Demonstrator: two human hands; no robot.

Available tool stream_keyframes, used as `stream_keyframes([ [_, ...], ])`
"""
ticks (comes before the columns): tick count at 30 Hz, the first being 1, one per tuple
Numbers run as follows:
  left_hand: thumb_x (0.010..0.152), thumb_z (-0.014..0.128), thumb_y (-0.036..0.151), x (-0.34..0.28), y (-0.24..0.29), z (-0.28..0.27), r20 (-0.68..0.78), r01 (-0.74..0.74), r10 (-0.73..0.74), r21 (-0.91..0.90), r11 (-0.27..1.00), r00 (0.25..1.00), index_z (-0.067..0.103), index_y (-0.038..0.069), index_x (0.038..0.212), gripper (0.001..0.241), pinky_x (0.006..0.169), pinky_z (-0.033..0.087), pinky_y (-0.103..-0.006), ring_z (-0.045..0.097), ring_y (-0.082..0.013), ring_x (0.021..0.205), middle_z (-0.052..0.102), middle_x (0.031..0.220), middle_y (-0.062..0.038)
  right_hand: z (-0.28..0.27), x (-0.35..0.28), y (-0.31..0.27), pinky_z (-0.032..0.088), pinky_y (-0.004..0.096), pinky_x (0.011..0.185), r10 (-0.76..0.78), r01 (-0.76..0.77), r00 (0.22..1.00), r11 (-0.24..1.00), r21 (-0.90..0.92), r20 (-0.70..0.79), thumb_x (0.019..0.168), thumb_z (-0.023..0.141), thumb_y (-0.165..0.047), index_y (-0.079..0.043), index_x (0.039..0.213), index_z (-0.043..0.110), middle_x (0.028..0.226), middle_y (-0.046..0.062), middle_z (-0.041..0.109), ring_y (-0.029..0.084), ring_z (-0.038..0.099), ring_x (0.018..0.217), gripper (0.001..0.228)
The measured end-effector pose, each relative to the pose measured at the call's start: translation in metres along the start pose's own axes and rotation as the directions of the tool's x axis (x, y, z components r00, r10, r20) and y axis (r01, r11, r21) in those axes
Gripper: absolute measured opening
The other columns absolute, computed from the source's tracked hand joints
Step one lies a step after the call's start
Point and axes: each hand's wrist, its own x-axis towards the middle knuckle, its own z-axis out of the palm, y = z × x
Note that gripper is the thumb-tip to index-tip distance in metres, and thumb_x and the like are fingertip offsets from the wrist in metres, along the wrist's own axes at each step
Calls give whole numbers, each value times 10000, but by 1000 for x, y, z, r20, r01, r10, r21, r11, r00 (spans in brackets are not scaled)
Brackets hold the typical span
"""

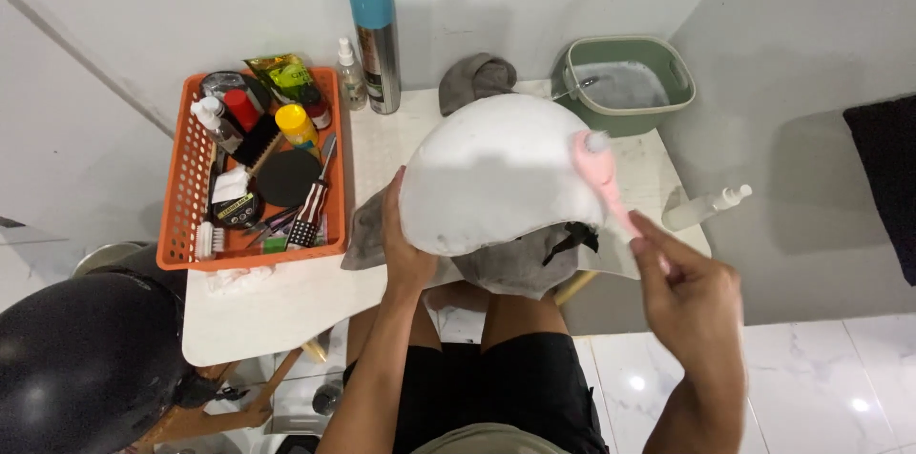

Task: The person scrubs a white helmet with a pink brush, repeatedly dipping the brush into a green basin of soapy water. The helmet is held over a gray cloth on a small table while the person rotates it to clean different areas.

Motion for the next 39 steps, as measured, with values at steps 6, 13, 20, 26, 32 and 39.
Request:
stream_keyframes([
  [6, 852, 827, 299, 3, 8, -3, 26, 8, -6, -47, 999, 1000, 287, 135, 1603, 939, 1223, 374, -596, 351, -358, 1521, 375, 1625, -153, 5, -4, -10, 285, 206, 220, -253, 204, 946, 950, 235, 204, 940, 625, -221, -161, 1265, 703, 1205, 60, 776, 35, 249, 307, 340],
  [13, 891, 820, 281, 4, 2, -3, 23, -53, 54, -66, 996, 998, 281, 117, 1610, 914, 1247, 366, -603, 354, -373, 1531, 380, 1624, -165, 7, -4, -2, 237, 251, 430, -77, 56, 989, 985, 162, 125, 961, 665, -209, -162, 1267, 757, 862, -7, 481, 75, 177, 471, 323],
  [20, 971, 750, 255, 10, 3, -5, -49, -208, 208, -7, 978, 977, 352, 101, 1574, 739, 1229, 426, -559, 460, -371, 1463, 466, 1544, -162, 7, -10, -14, 554, 253, 928, -85, 56, 974, 988, 143, 209, 897, 694, -219, -85, 1194, 763, 1253, 55, 740, 124, 697, 1152, 333],
  [26, 975, 760, 266, 8, 3, -8, -35, -253, 251, -70, 965, 967, 317, 78, 1588, 780, 1269, 409, -529, 442, -367, 1493, 433, 1573, -171, 10, -15, -11, 437, 174, 911, -143, 122, 977, 983, 138, 159, 1006, 619, -268, -122, 1346, 719, 712, -135, 481, -33, 480, 923, 383],
  [32, 1081, 653, 189, 10, 7, -10, -44, -330, 327, -104, 938, 944, 275, 99, 1629, 672, 1291, 415, -514, 427, -352, 1519, 416, 1599, -158, 13, -4, 3, 262, 258, 418, -139, 139, 990, 990, -16, -4, 1056, 620, -271, -122, 1348, 734, 724, -18, 680, 78, 221, 458, 347],
  [39, 1035, 714, 234, 4, -3, -11, -23, -286, 285, -110, 952, 958, 255, 102, 1634, 766, 1300, 389, -532, 390, -358, 1544, 386, 1620, -151, 9, -10, -3, 327, 282, 549, -71, 70, 997, 996, -63, -9, 1035, 634, -322, -206, 1325, 742, 579, -44, 318, 113, 275, 529, 330],
])
